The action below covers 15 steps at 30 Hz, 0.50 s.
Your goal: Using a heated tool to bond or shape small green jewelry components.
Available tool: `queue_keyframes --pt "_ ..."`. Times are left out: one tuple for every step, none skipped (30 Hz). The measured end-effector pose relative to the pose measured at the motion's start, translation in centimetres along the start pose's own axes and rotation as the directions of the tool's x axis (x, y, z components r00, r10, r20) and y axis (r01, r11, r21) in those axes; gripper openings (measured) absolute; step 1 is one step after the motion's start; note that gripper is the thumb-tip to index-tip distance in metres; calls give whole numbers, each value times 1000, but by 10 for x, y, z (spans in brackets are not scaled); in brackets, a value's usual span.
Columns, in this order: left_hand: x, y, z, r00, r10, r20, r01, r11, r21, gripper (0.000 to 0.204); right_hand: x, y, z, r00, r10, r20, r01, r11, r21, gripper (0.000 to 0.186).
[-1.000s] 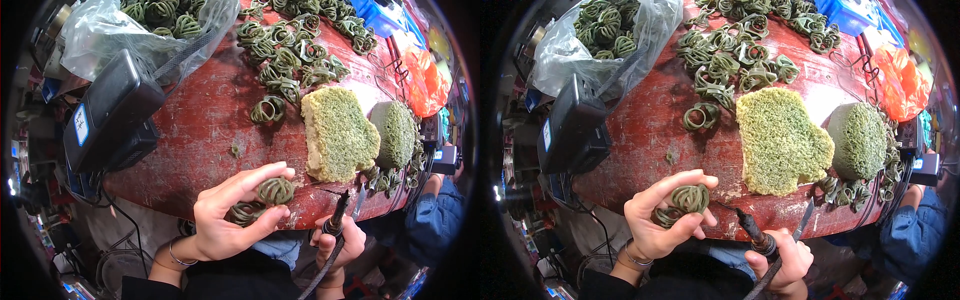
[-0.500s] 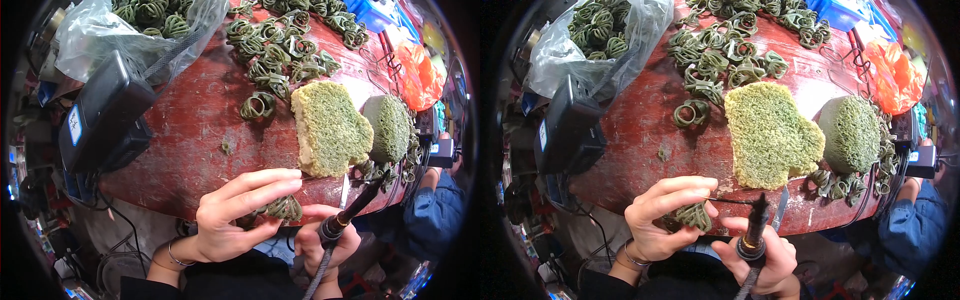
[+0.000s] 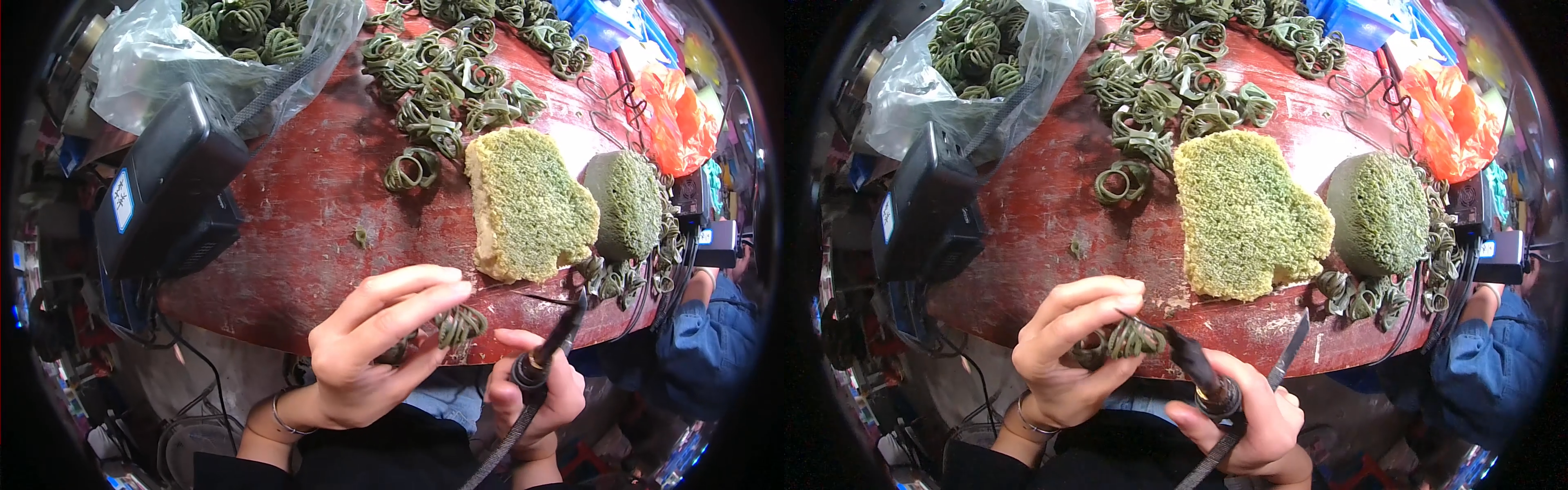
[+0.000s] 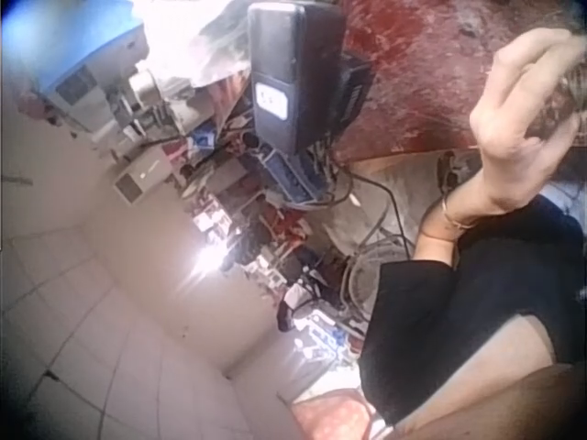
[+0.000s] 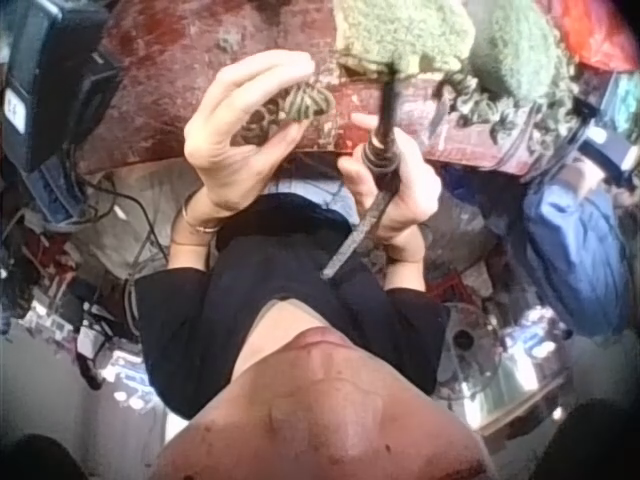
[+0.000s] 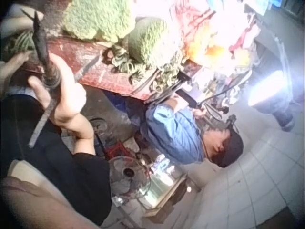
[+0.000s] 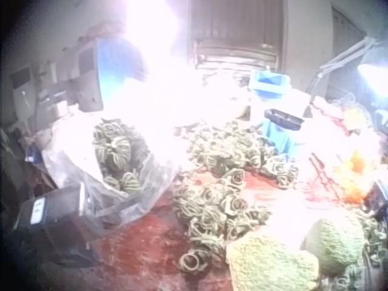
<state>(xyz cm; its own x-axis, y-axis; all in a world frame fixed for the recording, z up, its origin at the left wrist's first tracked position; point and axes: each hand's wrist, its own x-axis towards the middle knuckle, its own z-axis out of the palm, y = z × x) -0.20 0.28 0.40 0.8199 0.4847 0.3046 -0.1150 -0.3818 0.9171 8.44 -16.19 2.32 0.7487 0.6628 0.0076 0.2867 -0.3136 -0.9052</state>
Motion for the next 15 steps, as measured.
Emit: queue_keyframes --pt "0 -1 -1 999 12 -34 -10 998 61 44 1 0 -4 996 -55 66 65 988 -144 38" --pt "-2 -2 -1 998 13 -60 -7 995 98 44 0 5 -2 995 -85 56 96 969 -227 39" --pt "-3 -2 -2 998 10 -63 -4 994 105 44 -2 10 -3 994 -87 62 98 970 -221 39" --pt "-3 0 -2 994 -14 -107 28 991 131 47 -4 15 -5 987 -146 68 160 932 -324 38" --pt "-3 1 -1 988 -37 -149 59 987 151 50 -6 18 -6 976 -203 76 216 879 -426 37" --pt "-2 0 -1 987 -34 -160 62 983 174 49 -7 20 -4 978 -201 49 202 880 -430 37" --pt "-2 0 0 986 -37 -160 65 982 176 49 -7 21 -3 979 -200 50 202 881 -428 37" --pt "-2 2 1 982 -63 -179 93 982 164 48 -5 21 -4 970 -233 62 236 864 -446 37" --pt "-2 3 2 976 -90 -197 121 981 151 47 -4 21 -4 961 -267 75 270 844 -463 37" --pt "-2 2 2 976 -92 -197 123 981 152 47 -4 20 -4 961 -265 76 270 845 -461 37" --pt "-2 1 2 976 -78 -202 112 980 163 47 -3 18 -5 961 -258 97 272 835 -478 37" --pt "-2 0 2 976 -64 -207 101 980 174 47 -2 17 -5 961 -250 118 275 824 -495 37" --pt "-1 -1 2 976 -65 -206 102 980 173 47 -1 17 -4 961 -248 118 274 825 -495 37" --pt "-1 -1 1 979 -39 -201 80 977 198 47 -1 17 -4 960 -256 113 278 832 -480 36" --pt "-1 -2 1 981 -14 -195 58 973 221 47 0 17 -3 958 -264 108 283 839 -465 36"
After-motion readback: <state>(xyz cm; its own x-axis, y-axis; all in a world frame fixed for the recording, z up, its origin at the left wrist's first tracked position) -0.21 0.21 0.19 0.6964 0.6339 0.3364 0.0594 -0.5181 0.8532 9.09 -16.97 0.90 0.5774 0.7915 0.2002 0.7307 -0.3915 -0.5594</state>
